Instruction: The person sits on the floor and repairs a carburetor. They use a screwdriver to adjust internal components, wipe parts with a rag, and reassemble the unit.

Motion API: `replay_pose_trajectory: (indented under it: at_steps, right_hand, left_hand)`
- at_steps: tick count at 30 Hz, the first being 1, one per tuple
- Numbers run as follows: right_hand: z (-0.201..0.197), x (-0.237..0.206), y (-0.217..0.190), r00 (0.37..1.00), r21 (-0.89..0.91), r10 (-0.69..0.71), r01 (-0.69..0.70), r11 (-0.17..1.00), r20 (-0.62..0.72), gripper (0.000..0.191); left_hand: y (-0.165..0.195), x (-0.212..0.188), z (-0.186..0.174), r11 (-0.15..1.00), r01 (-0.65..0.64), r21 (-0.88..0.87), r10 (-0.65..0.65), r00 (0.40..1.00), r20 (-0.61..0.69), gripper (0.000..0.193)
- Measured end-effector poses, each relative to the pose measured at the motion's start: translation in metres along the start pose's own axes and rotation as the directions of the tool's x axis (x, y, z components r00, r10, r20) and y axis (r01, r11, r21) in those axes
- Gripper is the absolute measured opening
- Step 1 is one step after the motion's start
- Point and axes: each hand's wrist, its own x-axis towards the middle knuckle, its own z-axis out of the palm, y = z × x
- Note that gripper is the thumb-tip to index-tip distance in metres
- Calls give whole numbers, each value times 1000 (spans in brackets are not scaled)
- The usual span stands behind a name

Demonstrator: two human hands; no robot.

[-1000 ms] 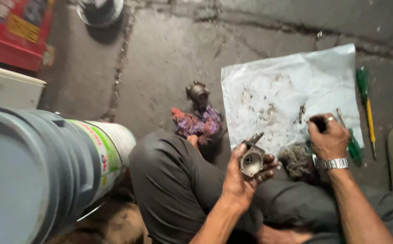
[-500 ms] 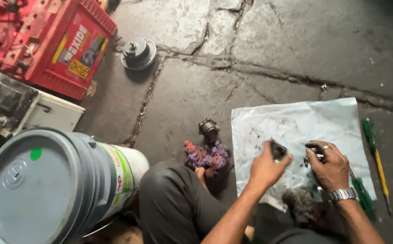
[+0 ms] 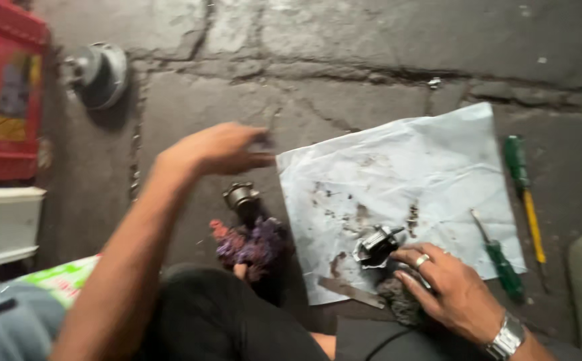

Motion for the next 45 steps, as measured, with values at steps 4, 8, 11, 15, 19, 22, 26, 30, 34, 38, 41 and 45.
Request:
replay_pose_trajectory:
  at_steps: [4, 8, 11, 15, 19, 22, 26, 30, 34, 38, 41, 45]
  right_hand:
    - [-18, -16, 13, 962, -24, 73, -82, 996, -264, 33]
    - [-41, -26, 45, 828, -292, 462, -549, 783, -318, 47]
    - [-38, -33, 81, 760, -352, 561, -650, 673, -330, 58]
    - [-36, -38, 133, 748, -241, 539, -647, 724, -388, 57]
    - [-57, 9, 174, 771, -247, 485, -607, 755, -413, 63]
    - [-73, 55, 192, 731, -283, 532, -667, 689, -427, 69]
    - [-78, 99, 204, 709, -328, 556, -699, 635, -435, 73]
    - [-83, 114, 218, 718, -356, 596, -696, 624, -360, 63]
    - [-105, 110, 239, 821, -405, 426, -562, 721, -380, 70]
    - [-131, 109, 254, 833, -48, 415, -462, 886, -367, 59]
    - [-151, 127, 259, 832, 313, 414, -309, 898, -368, 69]
    - [-184, 181, 262, 816, 417, 526, -403, 815, -238, 82]
  left_hand:
    - [-33, -43, 8, 917, 377, -132, -388, 920, -65, 60]
    - [-35, -58, 24, 941, 303, -147, -325, 932, -161, 60]
    - [-38, -60, 31, 939, 278, -201, -314, 933, -177, 58]
    - [-48, -57, 43, 960, 169, -225, -220, 949, -228, 58]
    - [-65, -42, 62, 987, 88, -135, -123, 953, -276, 58]
    - [-78, -16, 84, 949, 204, -242, -246, 956, -162, 62]
    - [-82, 29, 134, 959, 225, -173, -243, 966, -91, 120]
    - [-68, 54, 153, 948, 170, -267, -251, 919, -303, 109]
    - [-44, 41, 118, 969, 129, -212, -196, 921, -336, 69]
    - [-4, 32, 87, 582, 99, -807, -74, 995, 69, 58]
    - [42, 57, 96, 540, 74, -839, 189, 960, 206, 59]
    - [86, 100, 130, 687, -260, -678, 441, 891, 105, 61]
